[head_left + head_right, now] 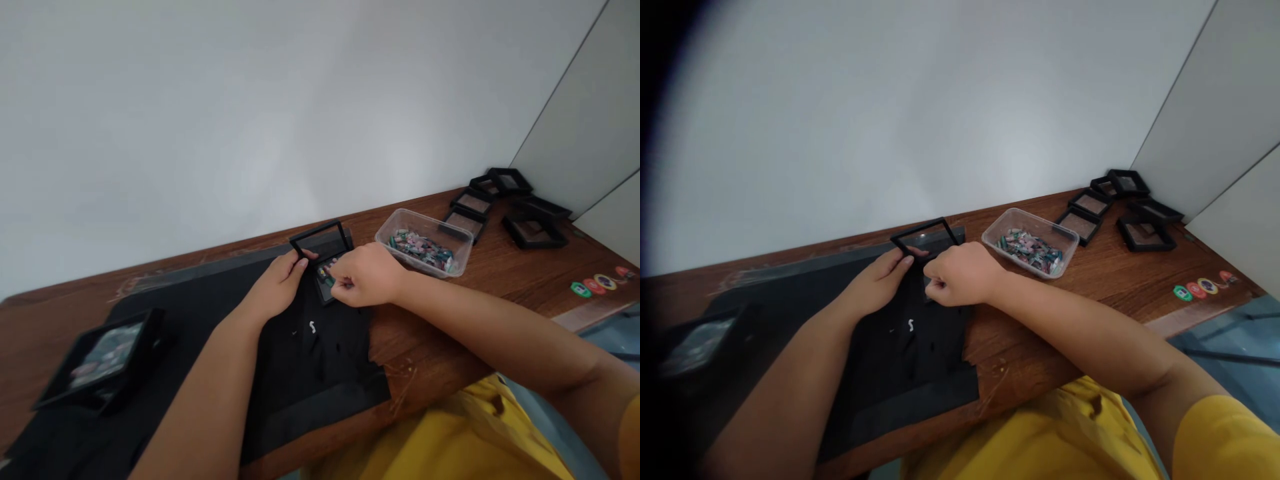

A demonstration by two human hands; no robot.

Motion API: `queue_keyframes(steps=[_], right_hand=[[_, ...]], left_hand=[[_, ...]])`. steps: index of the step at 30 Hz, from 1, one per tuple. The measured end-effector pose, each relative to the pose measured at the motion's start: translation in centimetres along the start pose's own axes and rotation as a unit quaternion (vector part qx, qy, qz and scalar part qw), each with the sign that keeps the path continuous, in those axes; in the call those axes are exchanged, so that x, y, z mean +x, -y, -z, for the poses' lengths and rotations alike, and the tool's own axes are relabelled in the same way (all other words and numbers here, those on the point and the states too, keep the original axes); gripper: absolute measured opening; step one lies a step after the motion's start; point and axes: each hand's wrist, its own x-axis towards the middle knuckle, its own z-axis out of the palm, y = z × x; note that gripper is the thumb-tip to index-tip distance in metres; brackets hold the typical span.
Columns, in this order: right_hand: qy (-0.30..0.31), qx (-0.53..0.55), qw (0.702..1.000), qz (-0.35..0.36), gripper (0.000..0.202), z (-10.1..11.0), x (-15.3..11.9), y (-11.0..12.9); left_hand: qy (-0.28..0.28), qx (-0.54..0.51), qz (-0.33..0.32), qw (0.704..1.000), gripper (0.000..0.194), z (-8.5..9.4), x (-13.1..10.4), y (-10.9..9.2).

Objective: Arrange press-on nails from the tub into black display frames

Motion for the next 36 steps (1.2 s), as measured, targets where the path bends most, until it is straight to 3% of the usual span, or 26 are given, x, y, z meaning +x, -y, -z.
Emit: queue_keyframes(steps=[6, 12, 16, 19, 22, 25, 30, 36], right_hand=[[0.030, -0.026, 0.999, -0.022, 0.021, -0.1, 0.0, -0.4], [-0.014, 0.013, 1.000, -0.023, 0.035, -0.6, -0.1, -0.5], [-0.056, 0.090, 0.994, -0.033, 0.035, -0.7, -0.2, -0.4], [-0.067, 0.231, 0.970, -0.025, 0.030, -1.0, 0.0, -0.3], [-0.037, 0.434, 0.900, -0.013, 0.021, -1.4, 0.2, -0.2], [0.030, 0.595, 0.802, -0.038, 0.011, -1.2, 0.4, 0.0], [0.126, 0.762, 0.633, -0.047, 0.012, -0.3, 0.5, -0.2], [0.221, 0.840, 0.478, 0.128, 0.021, -0.6, 0.3, -1.7]], left_hand=[[0.006, 0.002, -0.003, 1.000, 0.044, 0.1, 0.1, -0.1], [0.012, 0.009, -0.003, 1.000, 0.046, 0.2, 0.1, -0.2], [0.014, 0.006, -0.011, 1.000, 0.044, 0.3, 0.2, -0.6], [0.021, -0.001, -0.011, 1.000, 0.041, 0.4, 0.1, -1.1], [0.024, -0.005, -0.009, 1.000, 0.037, 0.7, 0.0, -1.7], [0.034, -0.008, -0.007, 0.999, 0.036, 1.1, -0.1, -2.3], [0.048, -0.013, 0.007, 0.999, 0.039, 1.6, -0.4, -3.2], [0.055, -0.008, 0.020, 0.998, 0.036, 1.5, -0.3, -2.8]])
